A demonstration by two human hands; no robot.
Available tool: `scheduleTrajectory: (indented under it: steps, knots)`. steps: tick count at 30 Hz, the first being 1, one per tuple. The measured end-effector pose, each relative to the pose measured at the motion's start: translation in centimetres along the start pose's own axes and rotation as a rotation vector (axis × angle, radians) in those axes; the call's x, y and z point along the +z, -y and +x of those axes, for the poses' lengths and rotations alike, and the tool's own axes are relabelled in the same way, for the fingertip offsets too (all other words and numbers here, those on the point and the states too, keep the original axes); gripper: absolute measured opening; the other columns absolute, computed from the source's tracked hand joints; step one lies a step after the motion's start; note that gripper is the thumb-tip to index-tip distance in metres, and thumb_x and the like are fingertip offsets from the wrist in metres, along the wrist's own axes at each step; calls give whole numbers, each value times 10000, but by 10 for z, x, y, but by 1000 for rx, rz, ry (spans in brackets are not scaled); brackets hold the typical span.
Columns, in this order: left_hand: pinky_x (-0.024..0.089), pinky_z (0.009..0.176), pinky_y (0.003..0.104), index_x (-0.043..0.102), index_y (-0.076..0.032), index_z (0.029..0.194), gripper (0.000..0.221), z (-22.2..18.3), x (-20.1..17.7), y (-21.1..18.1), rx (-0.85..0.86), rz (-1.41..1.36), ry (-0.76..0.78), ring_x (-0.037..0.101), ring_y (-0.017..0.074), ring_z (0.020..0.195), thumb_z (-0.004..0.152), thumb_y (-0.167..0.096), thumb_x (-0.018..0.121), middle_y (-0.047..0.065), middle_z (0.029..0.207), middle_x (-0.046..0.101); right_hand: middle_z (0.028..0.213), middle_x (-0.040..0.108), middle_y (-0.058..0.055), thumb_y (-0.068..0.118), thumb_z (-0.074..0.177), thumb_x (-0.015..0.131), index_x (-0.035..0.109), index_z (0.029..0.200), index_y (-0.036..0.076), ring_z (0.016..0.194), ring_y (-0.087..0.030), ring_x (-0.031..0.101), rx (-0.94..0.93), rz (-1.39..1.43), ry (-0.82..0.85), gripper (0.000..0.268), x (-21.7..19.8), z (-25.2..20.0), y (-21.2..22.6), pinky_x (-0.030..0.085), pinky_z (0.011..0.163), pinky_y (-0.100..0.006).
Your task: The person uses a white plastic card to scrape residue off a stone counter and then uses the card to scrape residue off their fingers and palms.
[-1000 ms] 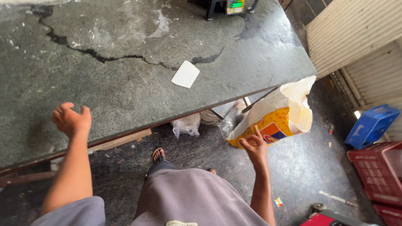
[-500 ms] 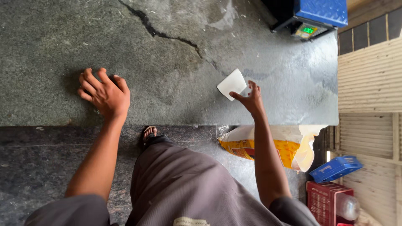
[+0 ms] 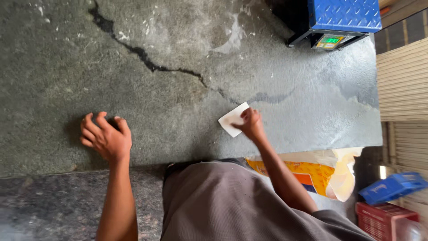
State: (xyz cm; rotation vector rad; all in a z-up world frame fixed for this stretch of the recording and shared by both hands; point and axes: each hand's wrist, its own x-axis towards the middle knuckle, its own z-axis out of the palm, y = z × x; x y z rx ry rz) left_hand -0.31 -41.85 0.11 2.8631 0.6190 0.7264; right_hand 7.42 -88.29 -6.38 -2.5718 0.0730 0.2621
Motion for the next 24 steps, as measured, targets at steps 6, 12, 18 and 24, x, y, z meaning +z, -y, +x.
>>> scheduleTrajectory:
  steps: [6, 12, 18, 24]
  knots:
    - [329, 1097, 559, 564, -92, 1286, 329, 7, 2, -9, -9, 86, -15, 456, 383, 1385, 1044, -303, 637, 182, 1459, 505, 906, 598, -174, 335, 610, 951, 542, 1241, 11, 804, -326, 607, -362, 163, -185, 819, -44, 11, 32, 541, 699, -432]
    - [350, 1084, 557, 563, -74, 1300, 345, 4, 15, -10, -55, 78, 12, 472, 391, 1336, 1059, -303, 653, 181, 1462, 503, 834, 681, -71, 169, 1006, 682, 637, 1081, 41, 699, -189, 664, 139, 1310, 242, 155, -109, 82, -13, 552, 661, -352]
    - [452, 995, 490, 643, -54, 1130, 219, 3, -1, -127, 66, -350, -121, 597, 366, 1100, 957, -144, 743, 146, 1128, 651, 730, 558, -32, 108, 1072, 659, 541, 903, 93, 651, -159, 549, 136, 1742, 303, 206, -150, 82, 11, 527, 686, -352]
    - [465, 891, 509, 571, 7, 1244, 926, -45, -10, -285, 369, -429, 567, 582, 358, 1100, 605, -540, 958, 212, 1198, 619, 894, 574, -9, -107, 949, 630, 543, 985, 104, 790, -143, 565, -21, 1959, 269, 231, -172, 36, 61, 479, 711, -290]
